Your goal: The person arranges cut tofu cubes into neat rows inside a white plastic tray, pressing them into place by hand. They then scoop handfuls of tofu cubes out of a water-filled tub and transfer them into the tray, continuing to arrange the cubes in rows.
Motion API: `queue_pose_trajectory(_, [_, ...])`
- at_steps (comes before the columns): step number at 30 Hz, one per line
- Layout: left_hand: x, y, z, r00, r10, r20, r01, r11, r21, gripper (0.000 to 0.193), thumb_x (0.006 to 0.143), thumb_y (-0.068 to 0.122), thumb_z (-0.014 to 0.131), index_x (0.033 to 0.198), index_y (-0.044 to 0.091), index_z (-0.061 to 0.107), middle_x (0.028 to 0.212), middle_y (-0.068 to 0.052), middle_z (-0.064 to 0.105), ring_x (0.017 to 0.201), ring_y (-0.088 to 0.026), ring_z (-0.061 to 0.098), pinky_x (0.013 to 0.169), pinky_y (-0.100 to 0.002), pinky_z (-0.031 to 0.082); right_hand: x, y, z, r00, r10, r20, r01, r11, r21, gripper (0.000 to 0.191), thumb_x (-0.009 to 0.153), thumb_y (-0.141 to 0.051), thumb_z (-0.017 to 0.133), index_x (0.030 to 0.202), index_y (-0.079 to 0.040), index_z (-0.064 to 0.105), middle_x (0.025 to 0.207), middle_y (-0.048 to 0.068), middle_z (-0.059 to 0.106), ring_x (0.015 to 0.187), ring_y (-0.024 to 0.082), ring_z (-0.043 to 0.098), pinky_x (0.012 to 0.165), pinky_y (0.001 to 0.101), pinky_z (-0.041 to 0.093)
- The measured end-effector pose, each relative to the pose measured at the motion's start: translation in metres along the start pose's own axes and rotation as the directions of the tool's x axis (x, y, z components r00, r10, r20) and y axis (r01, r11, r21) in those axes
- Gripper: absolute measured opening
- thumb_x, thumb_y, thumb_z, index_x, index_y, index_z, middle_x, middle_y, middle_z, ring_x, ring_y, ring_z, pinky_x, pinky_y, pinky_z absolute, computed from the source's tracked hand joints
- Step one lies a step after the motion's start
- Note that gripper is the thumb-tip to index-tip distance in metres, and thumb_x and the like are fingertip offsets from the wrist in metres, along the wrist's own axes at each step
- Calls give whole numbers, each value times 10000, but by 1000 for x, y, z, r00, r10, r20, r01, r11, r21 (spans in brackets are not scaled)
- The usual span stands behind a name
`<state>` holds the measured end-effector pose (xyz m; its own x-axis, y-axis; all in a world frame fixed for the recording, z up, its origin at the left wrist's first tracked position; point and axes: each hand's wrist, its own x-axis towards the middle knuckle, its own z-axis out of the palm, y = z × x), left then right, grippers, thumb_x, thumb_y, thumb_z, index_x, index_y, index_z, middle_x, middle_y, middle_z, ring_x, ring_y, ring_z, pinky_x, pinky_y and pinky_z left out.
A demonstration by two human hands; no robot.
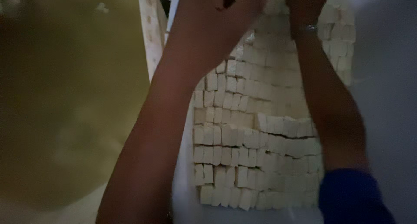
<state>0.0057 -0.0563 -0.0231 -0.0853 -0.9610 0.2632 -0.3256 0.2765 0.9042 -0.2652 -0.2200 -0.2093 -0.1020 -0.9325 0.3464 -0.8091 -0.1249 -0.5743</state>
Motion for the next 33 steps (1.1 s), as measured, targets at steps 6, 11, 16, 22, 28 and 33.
queue_pose_trajectory(6, [4,-5,-2,991,129,-23,-129,992,13,262,1103,225,686,925,44,622,721,-1,525,636,-98,486,597,-303,394,-87,-64,-55,654,-231,720,201,971,128,890,801,-392,894,1511,-144,420,1106,158,670,932,275,697,779,437,610])
queue_pose_trajectory(11, [9,-8,-1,977,212,-36,-208,975,78,284,1108,253,653,895,69,616,696,26,512,615,-74,465,566,-298,377,-161,-112,-84,157,-393,906,514,816,265,707,837,-243,798,1457,-148,471,1002,107,732,1010,273,669,913,445,572])
queue_pose_trajectory(16, [13,-8,-2,938,344,-53,-346,937,-39,250,1114,234,621,937,59,595,757,13,520,670,-81,474,610,-309,403,-189,-106,-108,95,-203,975,601,792,106,614,947,-230,665,1501,-174,407,1266,191,585,1028,305,653,848,435,606])
queue_pose_trajectory(22, [25,-32,9,918,385,-93,-379,922,79,200,1091,239,634,1037,48,610,872,-26,629,753,-127,601,666,-328,530,-204,-118,-104,33,-77,996,740,673,27,583,1004,-136,584,1537,-147,347,1449,260,412,1263,413,514,952,493,540])
queue_pose_trajectory(28, [53,-51,20,911,374,-172,-354,925,139,186,1021,287,665,1085,113,684,989,-48,769,864,-169,762,765,-342,632,-204,-127,-91,-133,116,984,642,766,-4,860,929,-127,634,1625,-146,128,1667,214,138,1404,369,432,1141,447,444])
queue_pose_trajectory(33, [60,-50,26,876,396,-276,-409,912,10,186,1001,277,653,1074,107,673,981,-44,763,888,-184,764,819,-331,619,-150,-147,-100,162,-125,979,542,840,18,587,968,-178,605,1512,-157,387,1517,168,412,1318,335,503,1123,453,447])
